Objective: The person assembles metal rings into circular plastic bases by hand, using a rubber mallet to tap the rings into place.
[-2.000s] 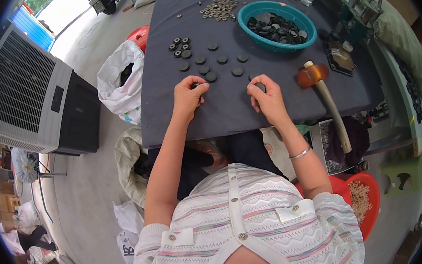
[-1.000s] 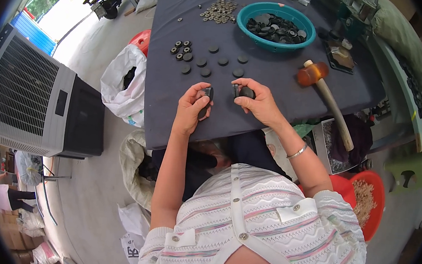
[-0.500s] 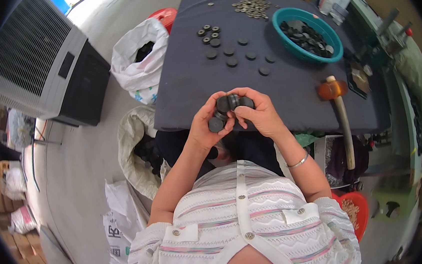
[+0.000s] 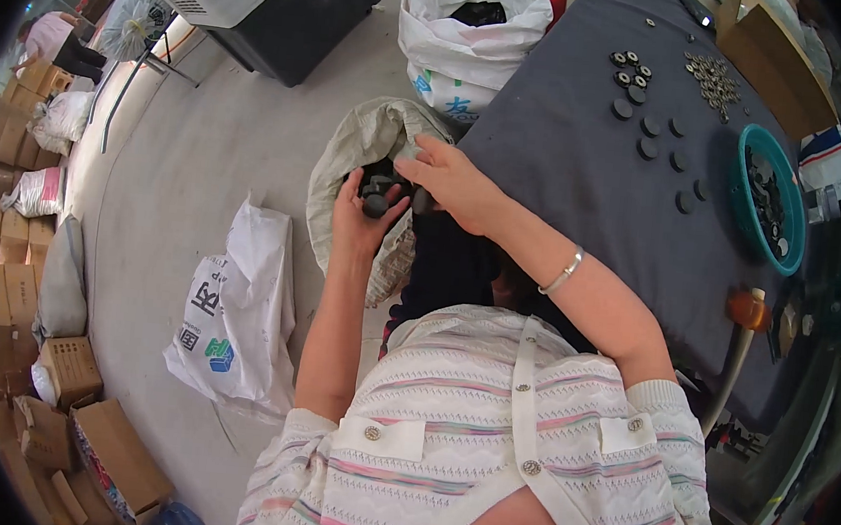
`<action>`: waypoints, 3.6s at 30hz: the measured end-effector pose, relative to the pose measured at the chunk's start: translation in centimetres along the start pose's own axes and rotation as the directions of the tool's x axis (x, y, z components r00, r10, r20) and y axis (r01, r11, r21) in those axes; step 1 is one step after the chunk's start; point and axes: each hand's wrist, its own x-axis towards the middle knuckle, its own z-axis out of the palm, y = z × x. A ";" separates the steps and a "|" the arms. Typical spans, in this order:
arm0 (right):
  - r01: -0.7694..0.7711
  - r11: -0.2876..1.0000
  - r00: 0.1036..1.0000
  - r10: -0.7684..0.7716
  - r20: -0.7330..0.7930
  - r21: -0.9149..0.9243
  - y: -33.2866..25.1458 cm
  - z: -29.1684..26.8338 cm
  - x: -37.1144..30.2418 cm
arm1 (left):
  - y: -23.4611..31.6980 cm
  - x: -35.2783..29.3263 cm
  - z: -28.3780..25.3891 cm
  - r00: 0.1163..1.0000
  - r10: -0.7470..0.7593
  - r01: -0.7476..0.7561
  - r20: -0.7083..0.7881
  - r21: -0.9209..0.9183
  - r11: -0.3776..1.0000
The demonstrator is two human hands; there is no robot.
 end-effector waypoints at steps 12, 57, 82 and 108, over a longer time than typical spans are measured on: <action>0.206 0.559 0.420 -0.792 -0.444 -0.803 0.7 -16.1 -11.9 | -0.6 1.8 8.0 0.764 0.621 -0.552 0.174 0.675 0.490; -0.334 0.494 0.462 -0.657 -0.596 -0.803 1.4 -31.6 -11.2 | -21.7 4.2 36.6 0.452 -0.273 -0.745 0.849 0.191 -0.639; -0.416 0.493 0.467 -0.605 -0.645 -0.764 0.3 -31.5 -12.2 | -16.2 6.4 36.3 0.613 -0.143 -0.643 0.777 0.386 -0.661; -0.537 0.211 0.645 -0.521 -0.559 -0.817 -4.4 -28.0 -0.4 | -13.3 2.3 26.1 0.327 0.217 -0.897 0.920 0.374 -0.234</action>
